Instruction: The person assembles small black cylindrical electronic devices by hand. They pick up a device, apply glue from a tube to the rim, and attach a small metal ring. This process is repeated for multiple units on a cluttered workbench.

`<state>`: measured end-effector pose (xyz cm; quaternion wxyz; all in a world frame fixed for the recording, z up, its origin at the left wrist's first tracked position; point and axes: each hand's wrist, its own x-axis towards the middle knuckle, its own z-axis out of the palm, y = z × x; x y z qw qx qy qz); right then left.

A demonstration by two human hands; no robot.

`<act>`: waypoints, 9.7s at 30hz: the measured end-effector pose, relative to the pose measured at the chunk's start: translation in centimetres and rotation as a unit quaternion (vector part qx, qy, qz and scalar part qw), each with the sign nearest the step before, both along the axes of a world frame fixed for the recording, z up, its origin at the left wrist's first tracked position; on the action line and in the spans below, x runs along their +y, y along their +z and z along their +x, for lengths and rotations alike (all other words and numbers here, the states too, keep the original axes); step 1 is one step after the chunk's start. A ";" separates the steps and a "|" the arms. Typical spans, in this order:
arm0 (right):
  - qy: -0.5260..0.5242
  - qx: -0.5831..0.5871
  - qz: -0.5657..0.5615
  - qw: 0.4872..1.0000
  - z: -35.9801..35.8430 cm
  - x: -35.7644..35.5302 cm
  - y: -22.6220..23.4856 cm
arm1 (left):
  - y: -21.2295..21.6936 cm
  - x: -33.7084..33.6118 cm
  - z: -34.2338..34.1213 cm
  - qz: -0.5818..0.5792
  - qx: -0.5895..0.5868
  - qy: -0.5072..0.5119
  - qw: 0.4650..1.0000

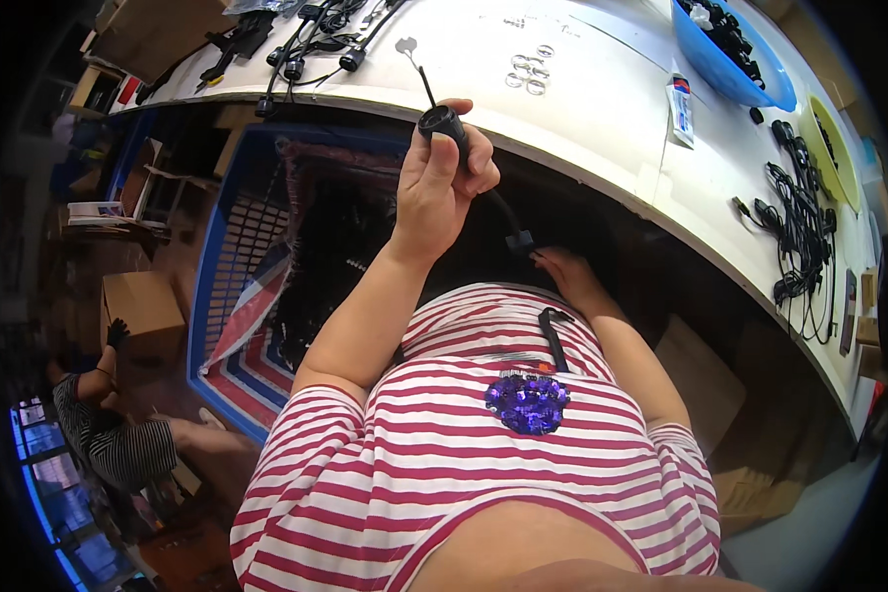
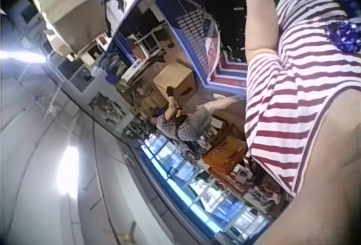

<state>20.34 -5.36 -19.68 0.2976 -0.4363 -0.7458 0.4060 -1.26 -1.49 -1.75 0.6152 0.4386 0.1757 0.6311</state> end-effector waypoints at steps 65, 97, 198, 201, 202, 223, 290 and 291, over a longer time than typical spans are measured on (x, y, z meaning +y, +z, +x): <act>0.058 0.079 -0.170 0.981 -1.9 1.7 15.9 | -2.3 -3.0 -1.1 -0.024 0.467 -0.026 0.884; 0.076 0.193 -0.123 0.971 -2.1 1.9 13.8 | -1.6 -1.2 -1.7 -0.132 0.400 -0.202 0.884; -0.130 0.108 0.115 0.979 -1.5 3.2 17.5 | 0.6 2.0 3.3 -0.189 0.223 -0.150 0.945; -0.127 0.110 0.112 0.979 -1.4 3.0 17.6 | 0.6 1.8 3.3 -0.180 0.220 -0.148 0.947; -0.125 0.108 0.112 0.980 -1.4 3.0 17.6 | 0.6 1.8 3.3 -0.176 0.219 -0.147 0.948; -0.010 0.201 -0.193 0.960 1.5 3.0 24.2 | 1.4 3.1 2.7 0.049 0.342 -0.084 0.935; -0.202 -0.253 0.137 0.936 7.5 16.7 22.6 | 1.6 2.3 2.5 -0.018 0.248 -0.113 0.962; -0.087 -0.218 0.041 0.971 6.3 14.9 23.7 | 1.3 2.3 2.4 -0.031 0.234 -0.097 0.967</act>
